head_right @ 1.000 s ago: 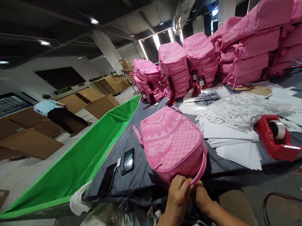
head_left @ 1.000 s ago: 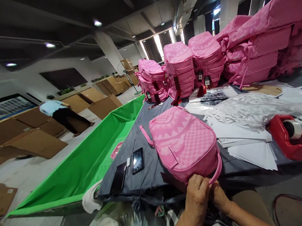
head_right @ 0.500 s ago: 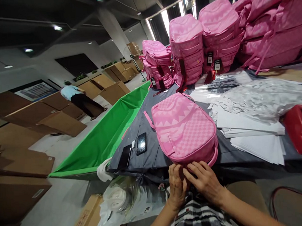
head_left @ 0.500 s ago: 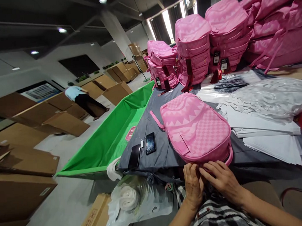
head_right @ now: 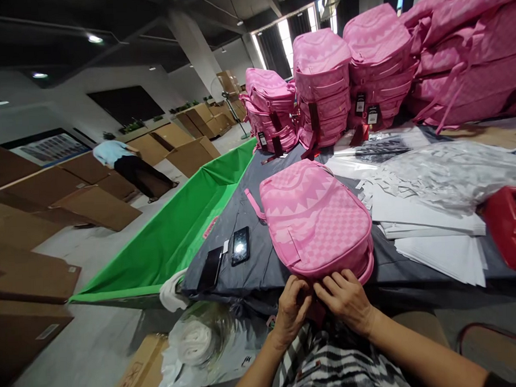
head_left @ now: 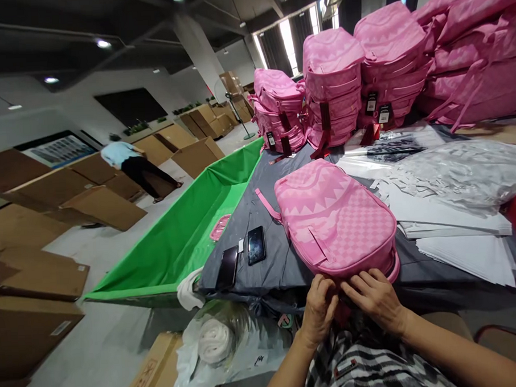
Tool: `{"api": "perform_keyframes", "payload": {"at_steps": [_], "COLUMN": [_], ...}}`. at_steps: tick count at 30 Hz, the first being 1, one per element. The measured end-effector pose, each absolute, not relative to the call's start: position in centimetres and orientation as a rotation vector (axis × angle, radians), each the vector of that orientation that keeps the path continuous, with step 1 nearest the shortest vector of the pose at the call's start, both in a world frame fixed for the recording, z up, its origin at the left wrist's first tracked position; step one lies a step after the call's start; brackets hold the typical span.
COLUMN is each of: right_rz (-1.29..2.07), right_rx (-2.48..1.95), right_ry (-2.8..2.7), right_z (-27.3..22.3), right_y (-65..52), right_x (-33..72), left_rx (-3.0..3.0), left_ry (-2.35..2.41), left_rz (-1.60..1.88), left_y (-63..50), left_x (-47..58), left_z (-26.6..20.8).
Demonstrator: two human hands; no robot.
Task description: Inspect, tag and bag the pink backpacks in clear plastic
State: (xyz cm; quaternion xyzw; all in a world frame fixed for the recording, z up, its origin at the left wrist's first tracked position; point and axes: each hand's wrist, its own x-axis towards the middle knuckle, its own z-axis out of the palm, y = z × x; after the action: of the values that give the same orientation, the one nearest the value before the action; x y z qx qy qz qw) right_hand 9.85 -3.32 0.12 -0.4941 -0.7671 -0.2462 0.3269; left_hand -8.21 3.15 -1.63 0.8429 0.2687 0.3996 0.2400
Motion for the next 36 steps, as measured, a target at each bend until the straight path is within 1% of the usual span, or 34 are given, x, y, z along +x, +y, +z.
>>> {"api": "perform_keyframes", "payload": {"at_steps": [4,7,9,11,13,14,16,18,21,25,27,29,30,32,34,35,36], "right_rz": [-0.638,-0.633,-0.701,-0.783,-0.810,-0.801,-0.738,-0.649,-0.400,0.235,0.527,0.751,0.859,1.060,1.189,1.176,1.090], "right_rx": [-1.236,-1.181,-1.279,-1.495,-1.653,-1.662,-1.590,-1.506,-1.538,-1.545,-1.489,-1.441,-1.416,-1.356,-1.312,-1.324,-1.364], "right_ry": [-2.017,-2.093,-2.079,-1.965,-1.821,-1.788,-1.836,-1.886,-1.768,-1.500,-1.254,-0.921,-0.763,-0.545,-0.481,-0.483,-0.490], "right_z": [-0.1,-0.2,0.1,0.6,0.8,0.7,0.1,-1.0,-2.1,-2.2,-2.0,-1.9,-1.9,-1.6,-0.8,-0.2,0.5], "right_y": [-3.3,-5.2,-6.6,-7.7,-8.3,-8.5,-8.3,-7.4,-5.0,-3.5,-4.5,-6.2,-6.9,-7.6,-7.0,-6.4,-5.7], "right_x": [10.2,14.9,18.9,22.1,23.4,23.4,22.4,21.2,20.9,22.7,23.0,22.3,21.6,19.7,17.5,16.5,15.7], "left_rx": [2.364,2.422,2.498,2.633,2.733,2.750,2.758,2.800,2.879,2.875,2.813,2.725,2.674,2.502,2.133,1.888,1.643], "left_ry": [0.687,0.638,0.628,0.662,0.713,0.697,0.584,0.517,0.663,0.627,0.531,0.494,0.550,0.858,1.249,1.357,1.381], "left_rz": [1.113,1.072,1.097,1.187,1.307,1.347,1.317,1.179,1.020,0.979,1.054,1.227,1.333,1.489,1.466,1.403,1.337], "left_y": [4.0,4.8,4.9,4.2,2.8,1.9,0.4,-0.6,-0.6,0.1,0.1,0.4,0.8,2.4,4.6,5.8,6.7], "left_x": [-8.5,-8.8,-8.9,-8.6,-7.8,-7.1,-5.4,-3.3,-0.6,-0.5,-2.1,-4.1,-4.9,-6.0,-5.9,-5.5,-5.1], "left_z": [-1.4,-1.2,-1.1,-0.7,-0.1,0.3,0.8,1.0,0.5,0.5,1.3,2.2,2.7,3.3,3.6,3.6,3.6]}}
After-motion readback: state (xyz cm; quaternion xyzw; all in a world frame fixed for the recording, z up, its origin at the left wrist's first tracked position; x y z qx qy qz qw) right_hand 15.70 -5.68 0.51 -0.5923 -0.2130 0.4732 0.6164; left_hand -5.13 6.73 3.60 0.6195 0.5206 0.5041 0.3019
